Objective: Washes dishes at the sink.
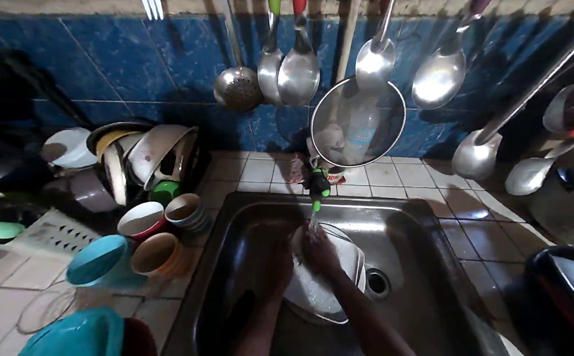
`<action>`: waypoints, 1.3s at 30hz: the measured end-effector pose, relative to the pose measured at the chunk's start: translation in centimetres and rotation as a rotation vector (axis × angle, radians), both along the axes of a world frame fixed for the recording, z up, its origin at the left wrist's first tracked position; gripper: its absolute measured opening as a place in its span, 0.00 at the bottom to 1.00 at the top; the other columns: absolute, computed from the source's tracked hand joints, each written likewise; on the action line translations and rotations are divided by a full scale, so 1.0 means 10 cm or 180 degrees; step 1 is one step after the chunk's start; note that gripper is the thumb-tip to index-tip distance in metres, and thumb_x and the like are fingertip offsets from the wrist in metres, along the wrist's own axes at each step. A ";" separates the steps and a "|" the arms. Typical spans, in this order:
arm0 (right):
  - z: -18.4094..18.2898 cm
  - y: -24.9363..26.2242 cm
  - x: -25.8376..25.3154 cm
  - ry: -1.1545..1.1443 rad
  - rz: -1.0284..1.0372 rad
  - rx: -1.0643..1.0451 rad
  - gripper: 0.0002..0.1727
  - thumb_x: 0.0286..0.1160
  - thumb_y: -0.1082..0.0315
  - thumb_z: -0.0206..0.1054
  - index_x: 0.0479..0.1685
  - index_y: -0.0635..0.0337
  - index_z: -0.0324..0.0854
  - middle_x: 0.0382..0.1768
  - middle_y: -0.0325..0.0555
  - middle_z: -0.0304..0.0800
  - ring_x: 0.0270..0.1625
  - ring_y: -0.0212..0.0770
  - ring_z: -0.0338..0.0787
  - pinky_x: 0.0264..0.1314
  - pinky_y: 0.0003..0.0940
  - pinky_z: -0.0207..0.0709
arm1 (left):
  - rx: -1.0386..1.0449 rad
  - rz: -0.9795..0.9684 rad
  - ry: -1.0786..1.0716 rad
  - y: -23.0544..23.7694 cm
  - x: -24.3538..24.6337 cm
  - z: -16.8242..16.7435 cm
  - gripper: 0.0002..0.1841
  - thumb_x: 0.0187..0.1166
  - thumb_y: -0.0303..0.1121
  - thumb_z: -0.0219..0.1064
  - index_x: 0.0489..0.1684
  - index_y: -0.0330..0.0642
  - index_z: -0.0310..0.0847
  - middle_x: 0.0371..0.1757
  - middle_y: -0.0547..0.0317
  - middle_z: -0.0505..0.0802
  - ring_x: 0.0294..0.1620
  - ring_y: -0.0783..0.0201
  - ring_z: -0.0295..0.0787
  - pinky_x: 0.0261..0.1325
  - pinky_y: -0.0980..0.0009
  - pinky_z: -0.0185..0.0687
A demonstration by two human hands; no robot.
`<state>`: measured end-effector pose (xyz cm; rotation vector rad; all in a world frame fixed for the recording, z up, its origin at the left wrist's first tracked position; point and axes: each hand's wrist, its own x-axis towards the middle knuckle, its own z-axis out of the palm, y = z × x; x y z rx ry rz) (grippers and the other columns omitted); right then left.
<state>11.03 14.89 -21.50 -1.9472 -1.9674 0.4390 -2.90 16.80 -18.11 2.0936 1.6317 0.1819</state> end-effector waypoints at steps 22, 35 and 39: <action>0.25 -0.21 0.44 -0.0932 -0.1153 -0.0144 0.24 0.81 0.77 0.54 0.76 0.71 0.73 0.78 0.70 0.75 0.81 0.67 0.74 0.82 0.63 0.62 | 0.0540 0.0622 -0.1082 -0.24 0.25 -0.16 0.26 0.94 0.43 0.49 0.80 0.31 0.73 0.76 0.37 0.83 0.79 0.44 0.79 0.84 0.52 0.69; 0.30 -0.17 0.61 0.0165 -0.1920 -0.0056 0.26 0.90 0.66 0.55 0.84 0.65 0.67 0.81 0.70 0.67 0.74 0.68 0.80 0.71 0.54 0.79 | 0.0697 0.0191 -0.0694 -0.27 0.21 -0.29 0.23 0.91 0.32 0.52 0.83 0.40 0.72 0.86 0.37 0.71 0.85 0.39 0.70 0.84 0.52 0.67; 0.36 -0.04 0.80 0.0924 -0.2151 -0.0177 0.24 0.89 0.59 0.61 0.77 0.63 0.76 0.71 0.71 0.79 0.70 0.66 0.84 0.73 0.57 0.77 | 0.0427 0.0552 -0.1062 -0.29 0.24 -0.20 0.27 0.91 0.34 0.56 0.86 0.31 0.63 0.84 0.32 0.73 0.84 0.40 0.71 0.85 0.50 0.66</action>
